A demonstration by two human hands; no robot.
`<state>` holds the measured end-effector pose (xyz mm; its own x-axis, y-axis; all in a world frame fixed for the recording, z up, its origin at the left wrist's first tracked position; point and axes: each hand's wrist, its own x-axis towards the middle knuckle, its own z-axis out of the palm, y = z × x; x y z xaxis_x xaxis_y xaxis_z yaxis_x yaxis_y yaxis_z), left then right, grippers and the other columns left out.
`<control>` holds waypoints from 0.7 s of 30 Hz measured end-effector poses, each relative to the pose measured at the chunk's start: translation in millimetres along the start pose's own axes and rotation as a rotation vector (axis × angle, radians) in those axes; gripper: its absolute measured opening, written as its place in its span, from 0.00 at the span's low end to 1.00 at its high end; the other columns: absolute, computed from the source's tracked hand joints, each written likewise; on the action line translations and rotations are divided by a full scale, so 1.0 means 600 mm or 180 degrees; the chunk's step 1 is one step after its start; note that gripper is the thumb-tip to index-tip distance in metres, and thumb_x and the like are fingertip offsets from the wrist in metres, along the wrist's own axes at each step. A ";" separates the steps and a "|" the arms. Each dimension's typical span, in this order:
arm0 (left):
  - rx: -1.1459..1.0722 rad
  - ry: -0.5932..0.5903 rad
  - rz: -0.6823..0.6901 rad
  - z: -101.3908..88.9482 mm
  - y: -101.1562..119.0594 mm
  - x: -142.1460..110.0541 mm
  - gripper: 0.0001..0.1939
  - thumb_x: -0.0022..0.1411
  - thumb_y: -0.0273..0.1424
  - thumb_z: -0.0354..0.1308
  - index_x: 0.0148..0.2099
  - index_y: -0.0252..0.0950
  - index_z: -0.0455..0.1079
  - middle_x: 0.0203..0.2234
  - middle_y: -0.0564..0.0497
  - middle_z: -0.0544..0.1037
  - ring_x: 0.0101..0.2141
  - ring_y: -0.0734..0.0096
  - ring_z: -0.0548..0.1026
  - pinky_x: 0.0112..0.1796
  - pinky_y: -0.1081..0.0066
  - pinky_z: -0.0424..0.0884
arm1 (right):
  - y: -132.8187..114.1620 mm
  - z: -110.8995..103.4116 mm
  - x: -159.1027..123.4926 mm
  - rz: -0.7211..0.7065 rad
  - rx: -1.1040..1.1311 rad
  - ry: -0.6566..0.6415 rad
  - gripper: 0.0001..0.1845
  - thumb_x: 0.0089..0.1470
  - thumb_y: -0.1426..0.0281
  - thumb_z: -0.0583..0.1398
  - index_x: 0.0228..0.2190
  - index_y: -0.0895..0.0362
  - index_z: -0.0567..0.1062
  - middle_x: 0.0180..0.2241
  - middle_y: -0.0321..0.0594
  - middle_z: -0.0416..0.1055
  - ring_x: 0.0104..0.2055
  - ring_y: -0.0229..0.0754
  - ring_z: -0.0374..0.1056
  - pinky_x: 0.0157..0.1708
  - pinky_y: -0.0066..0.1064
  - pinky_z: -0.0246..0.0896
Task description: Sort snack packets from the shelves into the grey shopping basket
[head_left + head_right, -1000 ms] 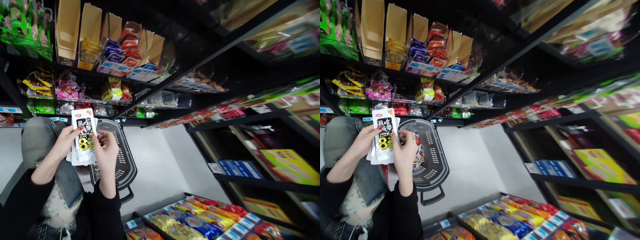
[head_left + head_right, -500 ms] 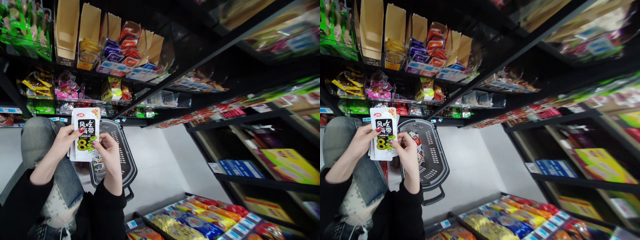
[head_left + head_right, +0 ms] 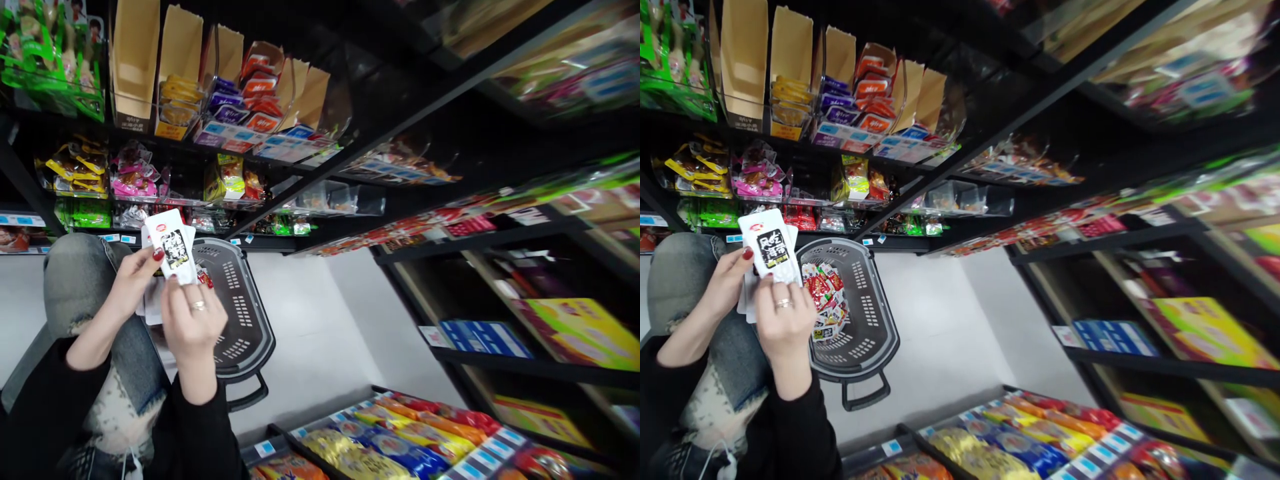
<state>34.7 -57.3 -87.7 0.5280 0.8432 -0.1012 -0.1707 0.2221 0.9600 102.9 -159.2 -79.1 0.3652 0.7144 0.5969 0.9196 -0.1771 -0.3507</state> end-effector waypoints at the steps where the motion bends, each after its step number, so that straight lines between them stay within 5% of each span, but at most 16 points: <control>1: -0.0013 0.0094 -0.0082 0.000 -0.001 0.000 0.20 0.50 0.47 0.62 0.35 0.35 0.78 0.30 0.48 0.82 0.33 0.63 0.76 0.36 0.68 0.70 | -0.006 0.004 0.001 -0.0175 0.0068 -0.0181 0.08 0.55 0.73 0.57 0.30 0.52 0.76 0.22 0.40 0.69 0.26 0.41 0.63 0.28 0.34 0.54; 4: -0.0111 0.0299 -0.0234 -0.001 -0.004 0.002 0.15 0.48 0.42 0.65 0.33 0.34 0.78 0.27 0.50 0.81 0.29 0.67 0.75 0.33 0.70 0.69 | -0.006 0.003 0.008 -0.0049 0.0630 -0.0301 0.08 0.56 0.73 0.55 0.34 0.54 0.75 0.29 0.42 0.73 0.33 0.43 0.66 0.35 0.37 0.59; 8: -0.0443 0.0211 -0.0509 -0.002 -0.011 0.005 0.14 0.47 0.40 0.65 0.33 0.34 0.77 0.28 0.50 0.81 0.29 0.66 0.75 0.34 0.68 0.69 | 0.033 -0.008 0.019 0.1532 0.1643 -0.0004 0.03 0.53 0.69 0.58 0.33 0.55 0.71 0.29 0.37 0.69 0.31 0.39 0.64 0.33 0.32 0.60; 12: -0.0462 0.0042 -0.0694 -0.001 -0.016 0.004 0.15 0.48 0.40 0.65 0.34 0.34 0.77 0.28 0.49 0.81 0.28 0.65 0.76 0.34 0.66 0.70 | 0.062 -0.004 0.020 0.2270 0.2629 -0.0735 0.08 0.48 0.65 0.62 0.29 0.56 0.69 0.24 0.32 0.64 0.26 0.35 0.60 0.27 0.27 0.55; 17: -0.0229 -0.0004 -0.0530 -0.001 -0.015 0.006 0.13 0.49 0.39 0.63 0.32 0.34 0.76 0.28 0.49 0.80 0.31 0.65 0.75 0.35 0.67 0.70 | 0.057 -0.002 0.015 0.2387 0.2847 -0.0522 0.10 0.47 0.64 0.63 0.24 0.56 0.68 0.20 0.30 0.59 0.22 0.33 0.55 0.23 0.26 0.50; 21: 0.0489 -0.0008 -0.0139 -0.003 -0.012 0.007 0.14 0.54 0.41 0.59 0.33 0.35 0.76 0.31 0.50 0.80 0.36 0.62 0.75 0.42 0.65 0.68 | 0.025 -0.014 0.010 0.1557 0.1445 0.0303 0.05 0.53 0.69 0.59 0.26 0.54 0.70 0.22 0.33 0.64 0.24 0.36 0.59 0.25 0.29 0.53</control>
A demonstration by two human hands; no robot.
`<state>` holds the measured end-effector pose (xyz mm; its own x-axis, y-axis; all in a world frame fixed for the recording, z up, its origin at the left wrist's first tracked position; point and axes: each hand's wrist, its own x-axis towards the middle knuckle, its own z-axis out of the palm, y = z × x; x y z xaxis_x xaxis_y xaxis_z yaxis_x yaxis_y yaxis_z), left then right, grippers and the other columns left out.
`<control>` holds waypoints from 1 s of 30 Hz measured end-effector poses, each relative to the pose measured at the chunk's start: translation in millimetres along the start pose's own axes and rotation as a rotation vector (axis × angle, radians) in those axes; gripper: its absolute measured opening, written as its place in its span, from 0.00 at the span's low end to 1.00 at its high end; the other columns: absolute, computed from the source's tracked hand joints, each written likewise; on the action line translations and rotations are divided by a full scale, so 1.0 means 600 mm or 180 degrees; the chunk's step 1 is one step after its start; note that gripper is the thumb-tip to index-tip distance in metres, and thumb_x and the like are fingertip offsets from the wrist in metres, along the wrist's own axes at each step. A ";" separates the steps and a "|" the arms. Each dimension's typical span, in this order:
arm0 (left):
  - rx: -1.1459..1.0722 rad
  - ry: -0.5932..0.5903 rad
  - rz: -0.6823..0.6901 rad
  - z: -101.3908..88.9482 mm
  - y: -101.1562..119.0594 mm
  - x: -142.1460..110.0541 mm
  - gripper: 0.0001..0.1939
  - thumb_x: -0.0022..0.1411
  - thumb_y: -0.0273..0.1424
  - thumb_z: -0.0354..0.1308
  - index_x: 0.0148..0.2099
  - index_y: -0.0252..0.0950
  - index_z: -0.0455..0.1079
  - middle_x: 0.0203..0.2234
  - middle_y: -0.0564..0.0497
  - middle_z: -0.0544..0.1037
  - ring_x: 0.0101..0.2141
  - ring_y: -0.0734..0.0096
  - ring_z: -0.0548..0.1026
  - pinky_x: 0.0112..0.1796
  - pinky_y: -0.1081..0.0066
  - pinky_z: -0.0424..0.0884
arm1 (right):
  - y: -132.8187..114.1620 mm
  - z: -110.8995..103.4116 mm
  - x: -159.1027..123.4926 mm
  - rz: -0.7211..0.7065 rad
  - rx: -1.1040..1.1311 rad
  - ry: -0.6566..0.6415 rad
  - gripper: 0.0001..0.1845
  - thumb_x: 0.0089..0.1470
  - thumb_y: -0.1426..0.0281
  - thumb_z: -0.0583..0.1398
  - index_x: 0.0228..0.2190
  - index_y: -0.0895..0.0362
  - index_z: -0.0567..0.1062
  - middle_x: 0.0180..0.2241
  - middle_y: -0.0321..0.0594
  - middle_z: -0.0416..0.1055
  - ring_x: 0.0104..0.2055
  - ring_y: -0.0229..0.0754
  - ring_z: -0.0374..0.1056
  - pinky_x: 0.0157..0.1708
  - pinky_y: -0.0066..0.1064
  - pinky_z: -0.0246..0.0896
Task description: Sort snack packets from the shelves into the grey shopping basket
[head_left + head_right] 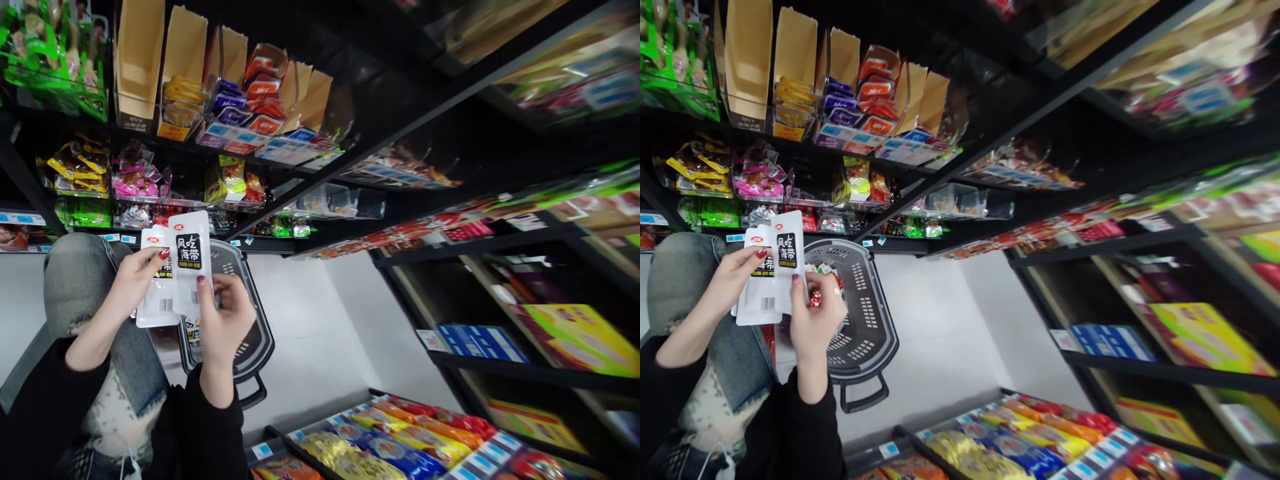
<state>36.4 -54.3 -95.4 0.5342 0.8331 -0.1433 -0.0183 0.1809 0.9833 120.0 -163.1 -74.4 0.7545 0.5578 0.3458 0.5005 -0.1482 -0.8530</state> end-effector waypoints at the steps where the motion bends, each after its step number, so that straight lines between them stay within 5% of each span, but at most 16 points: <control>1: 0.0197 0.0013 0.0072 -0.001 0.001 -0.001 0.14 0.55 0.42 0.58 0.33 0.36 0.76 0.31 0.50 0.80 0.37 0.62 0.75 0.43 0.65 0.67 | -0.009 0.004 -0.008 -0.0472 -0.0478 0.0136 0.05 0.54 0.71 0.58 0.26 0.54 0.71 0.22 0.35 0.64 0.24 0.37 0.60 0.26 0.30 0.53; 5: 0.0481 0.0086 0.0087 -0.007 0.002 -0.009 0.20 0.61 0.45 0.49 0.32 0.38 0.75 0.30 0.50 0.81 0.35 0.62 0.75 0.40 0.67 0.69 | -0.041 0.033 -0.036 -0.1897 -0.1795 -0.0057 0.08 0.55 0.77 0.56 0.28 0.55 0.73 0.20 0.37 0.64 0.24 0.39 0.60 0.27 0.33 0.51; 9: -0.0208 0.0103 -0.0123 -0.003 0.004 -0.012 0.23 0.61 0.49 0.46 0.38 0.38 0.75 0.27 0.50 0.81 0.32 0.63 0.76 0.37 0.68 0.71 | -0.051 0.053 -0.046 -0.2048 -0.1904 -0.0208 0.08 0.56 0.77 0.55 0.34 0.60 0.75 0.22 0.40 0.68 0.25 0.41 0.61 0.28 0.35 0.53; 13: -0.1284 0.0109 -0.0566 0.007 0.016 -0.012 0.26 0.54 0.52 0.53 0.37 0.33 0.75 0.27 0.47 0.81 0.33 0.60 0.77 0.35 0.66 0.73 | -0.051 0.045 -0.038 -0.1672 -0.1408 -0.0617 0.10 0.56 0.71 0.55 0.38 0.57 0.75 0.29 0.41 0.72 0.32 0.43 0.63 0.34 0.37 0.54; 16: -0.1419 0.0291 -0.0799 0.010 0.024 -0.014 0.19 0.43 0.41 0.67 0.33 0.31 0.74 0.24 0.49 0.80 0.31 0.60 0.77 0.34 0.67 0.73 | -0.040 0.029 -0.022 -0.1199 -0.0985 -0.0551 0.09 0.57 0.68 0.56 0.36 0.56 0.74 0.31 0.40 0.72 0.36 0.44 0.63 0.38 0.38 0.56; 19: -0.1579 0.0260 -0.0990 0.008 0.023 -0.016 0.21 0.40 0.40 0.68 0.35 0.30 0.75 0.23 0.49 0.79 0.29 0.59 0.78 0.32 0.66 0.73 | -0.023 0.017 -0.005 -0.0507 -0.0885 -0.0215 0.11 0.53 0.65 0.60 0.37 0.58 0.72 0.32 0.40 0.69 0.35 0.43 0.63 0.38 0.36 0.57; 21: -0.1438 0.0158 -0.1043 0.006 0.018 -0.016 0.23 0.41 0.43 0.68 0.36 0.30 0.75 0.22 0.48 0.80 0.28 0.59 0.78 0.30 0.66 0.72 | -0.013 0.014 0.002 0.0000 -0.0594 -0.0432 0.13 0.49 0.65 0.63 0.36 0.57 0.70 0.27 0.34 0.66 0.30 0.39 0.62 0.33 0.32 0.57; 26: -0.0942 -0.0271 -0.0748 0.002 0.006 -0.015 0.24 0.48 0.48 0.63 0.36 0.31 0.76 0.26 0.46 0.81 0.29 0.59 0.78 0.32 0.65 0.72 | -0.005 0.002 0.005 0.0734 0.0462 -0.0998 0.10 0.50 0.65 0.60 0.26 0.55 0.65 0.20 0.27 0.55 0.22 0.32 0.53 0.24 0.26 0.50; 30: -0.0709 -0.0280 -0.0230 -0.004 0.006 -0.010 0.15 0.57 0.41 0.57 0.39 0.35 0.77 0.37 0.48 0.81 0.40 0.59 0.76 0.44 0.63 0.69 | 0.053 -0.049 0.025 0.0928 0.1075 -0.0689 0.12 0.50 0.62 0.60 0.25 0.54 0.62 0.26 0.31 0.62 0.28 0.34 0.60 0.29 0.26 0.56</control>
<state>31.4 -57.3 -91.0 0.6123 0.7669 -0.1924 -0.1581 0.3571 0.9206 159.9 -183.3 -84.5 0.7192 0.6947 0.0155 0.0892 -0.0702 -0.9935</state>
